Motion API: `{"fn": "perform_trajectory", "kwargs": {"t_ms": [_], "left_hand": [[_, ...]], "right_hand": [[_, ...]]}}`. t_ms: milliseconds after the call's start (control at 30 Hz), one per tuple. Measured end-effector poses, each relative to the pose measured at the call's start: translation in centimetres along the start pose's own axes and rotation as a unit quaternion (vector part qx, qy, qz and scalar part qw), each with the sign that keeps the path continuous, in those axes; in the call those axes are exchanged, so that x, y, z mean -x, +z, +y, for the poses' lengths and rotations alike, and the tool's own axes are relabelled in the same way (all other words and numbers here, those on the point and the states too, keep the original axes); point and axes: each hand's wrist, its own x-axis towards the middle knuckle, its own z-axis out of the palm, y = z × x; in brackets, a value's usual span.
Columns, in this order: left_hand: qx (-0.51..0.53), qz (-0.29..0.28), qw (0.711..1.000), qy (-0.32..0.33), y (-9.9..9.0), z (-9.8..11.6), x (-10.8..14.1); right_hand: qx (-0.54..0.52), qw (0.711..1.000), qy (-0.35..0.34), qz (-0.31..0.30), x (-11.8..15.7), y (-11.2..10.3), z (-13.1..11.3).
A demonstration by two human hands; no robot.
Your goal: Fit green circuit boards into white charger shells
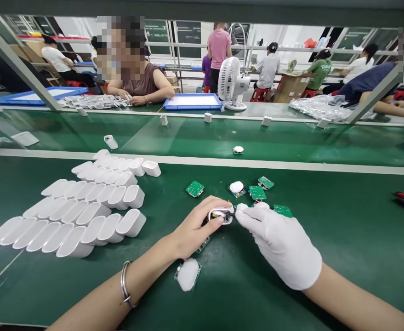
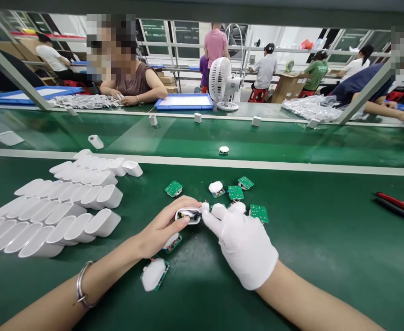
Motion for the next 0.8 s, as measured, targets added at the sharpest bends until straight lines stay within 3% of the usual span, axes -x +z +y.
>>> {"fn": "perform_trajectory", "kwargs": {"t_ms": [200, 433, 567, 633, 733, 800], "left_hand": [[-0.024, 0.007, 1.0, -0.014, 0.2, 0.4, 0.0], [-0.081, -0.012, 0.996, -0.025, 0.2, 1.1, 0.0], [-0.079, 0.004, 0.997, -0.021, -0.2, 1.0, -0.1], [-0.07, 0.041, 0.996, -0.019, -0.8, 0.7, -0.2], [-0.056, 0.089, 0.994, -0.004, -1.8, 0.3, -0.2], [-0.045, 0.096, 0.994, 0.007, -2.2, 0.1, -0.2]], "right_hand": [[0.04, 0.999, 0.028, 0.001, 0.0, -0.3, -0.7], [0.002, 0.998, 0.062, 0.03, 0.4, -0.3, -1.0], [-0.116, 0.989, 0.083, 0.041, 0.6, -1.0, 0.6], [-0.236, 0.964, 0.115, 0.045, 0.7, -1.5, 1.9], [-0.357, 0.924, 0.138, -0.011, 0.8, -1.4, 3.1], [-0.356, 0.927, 0.069, -0.091, 0.9, -0.6, 2.6]]}}
